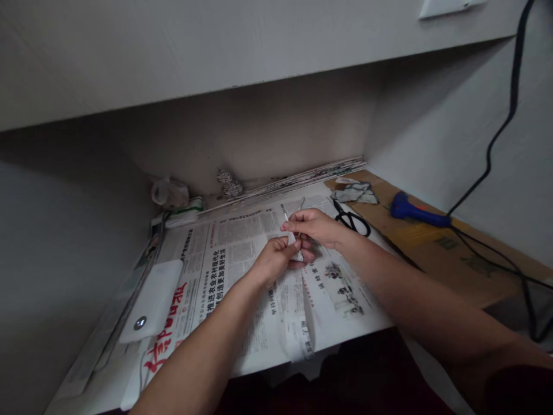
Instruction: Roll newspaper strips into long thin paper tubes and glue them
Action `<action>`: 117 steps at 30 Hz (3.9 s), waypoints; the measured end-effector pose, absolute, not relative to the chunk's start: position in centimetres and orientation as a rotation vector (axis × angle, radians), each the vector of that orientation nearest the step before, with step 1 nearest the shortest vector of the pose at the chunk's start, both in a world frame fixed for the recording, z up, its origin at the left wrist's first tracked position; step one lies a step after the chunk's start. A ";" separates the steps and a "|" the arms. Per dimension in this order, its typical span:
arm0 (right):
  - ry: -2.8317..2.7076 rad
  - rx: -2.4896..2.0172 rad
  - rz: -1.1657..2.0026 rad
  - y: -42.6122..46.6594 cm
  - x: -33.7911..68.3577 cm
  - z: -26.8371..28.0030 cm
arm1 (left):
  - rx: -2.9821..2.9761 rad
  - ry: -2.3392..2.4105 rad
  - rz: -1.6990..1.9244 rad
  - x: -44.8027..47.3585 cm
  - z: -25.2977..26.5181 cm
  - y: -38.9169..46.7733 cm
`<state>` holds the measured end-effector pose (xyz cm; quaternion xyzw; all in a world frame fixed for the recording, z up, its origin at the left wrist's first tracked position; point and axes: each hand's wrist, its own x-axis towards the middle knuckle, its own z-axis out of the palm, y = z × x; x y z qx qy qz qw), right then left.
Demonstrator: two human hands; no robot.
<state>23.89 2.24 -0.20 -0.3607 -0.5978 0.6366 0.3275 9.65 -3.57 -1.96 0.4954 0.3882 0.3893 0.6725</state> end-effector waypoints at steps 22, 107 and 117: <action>-1.476 -0.979 1.661 2.2 23.6 -0.2 | 1.159 0.955 0.780 9.7 -1.6 -3.9; -1.500 -1.022 1.706 2.4 23.6 -1.3 | 1.155 0.934 0.853 9.7 -2.4 -3.6; -1.481 -1.002 1.737 2.2 23.7 -0.7 | 1.169 0.889 0.850 9.6 -2.3 -3.7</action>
